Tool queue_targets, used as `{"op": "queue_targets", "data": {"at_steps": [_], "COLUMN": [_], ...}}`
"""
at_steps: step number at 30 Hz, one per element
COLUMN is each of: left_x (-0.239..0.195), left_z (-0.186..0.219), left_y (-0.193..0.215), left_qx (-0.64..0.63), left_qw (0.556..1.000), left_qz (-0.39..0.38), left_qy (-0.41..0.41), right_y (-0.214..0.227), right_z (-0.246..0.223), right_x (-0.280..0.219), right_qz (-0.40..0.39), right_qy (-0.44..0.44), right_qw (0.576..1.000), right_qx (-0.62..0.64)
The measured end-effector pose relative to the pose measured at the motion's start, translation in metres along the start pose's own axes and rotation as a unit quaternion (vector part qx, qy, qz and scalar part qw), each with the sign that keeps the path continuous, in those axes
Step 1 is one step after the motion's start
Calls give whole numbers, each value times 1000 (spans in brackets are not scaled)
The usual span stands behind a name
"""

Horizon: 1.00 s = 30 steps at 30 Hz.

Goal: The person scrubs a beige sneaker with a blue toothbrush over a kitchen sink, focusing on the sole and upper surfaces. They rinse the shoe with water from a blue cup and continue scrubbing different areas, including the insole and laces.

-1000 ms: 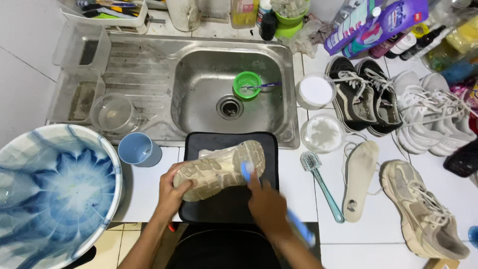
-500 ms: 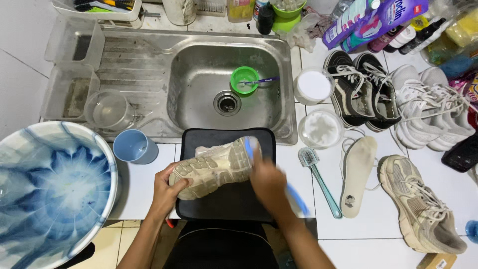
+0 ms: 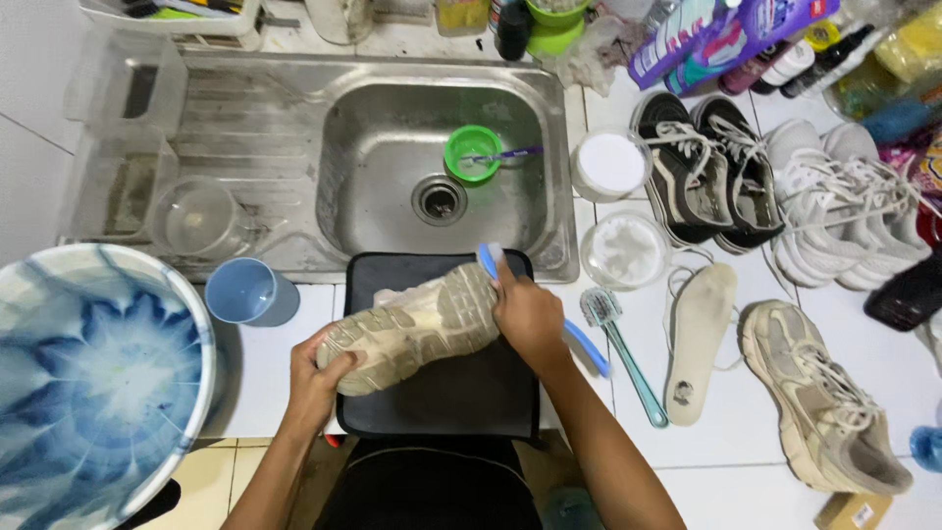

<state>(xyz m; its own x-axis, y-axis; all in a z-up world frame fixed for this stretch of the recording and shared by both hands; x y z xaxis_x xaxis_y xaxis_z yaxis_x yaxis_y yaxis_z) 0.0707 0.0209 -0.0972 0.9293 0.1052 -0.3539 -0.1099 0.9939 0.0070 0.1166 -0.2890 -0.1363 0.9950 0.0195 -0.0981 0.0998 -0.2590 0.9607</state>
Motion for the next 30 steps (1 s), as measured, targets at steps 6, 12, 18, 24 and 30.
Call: {"op": "queue_targets", "data": {"at_steps": [6,12,18,24,30], "left_x": [-6,-5,10,5,2], "left_z": [2,7,-18,3,15], "left_y": [-3,-3,3,-5,-8], "left_qx": [-6,-3,-33,-31,-41], "left_qw": [1000,1000,998,999,999], "left_qz": [5,20,41,34,22], "left_qy": [13,-17,-24,-22,-11], "right_y": [-29,2,9,23,45], "right_z": [38,19,32,14,30], "right_x": [-96,19,-81,-79,-78], "right_qz": [-32,21,-188,-250,-120], "right_qy": [-70,35,-113,-105,-141], "right_qw": [990,998,973,960,981], "right_qx": [122,38,74,75,66]}}
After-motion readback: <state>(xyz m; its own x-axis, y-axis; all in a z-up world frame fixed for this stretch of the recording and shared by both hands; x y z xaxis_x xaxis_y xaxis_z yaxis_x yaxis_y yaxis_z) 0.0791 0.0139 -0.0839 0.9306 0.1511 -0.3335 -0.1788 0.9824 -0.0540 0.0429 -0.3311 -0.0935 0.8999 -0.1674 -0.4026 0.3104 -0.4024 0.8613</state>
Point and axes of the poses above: each hand's wrist, its own x-axis towards the middle knuckle, its own y-axis out of the back of the hand, z = x × y, the point moved 7 cm from there along x, towards the middle knuckle, and after that the axes turned 5 degrees about y, right-handed, at the moved point
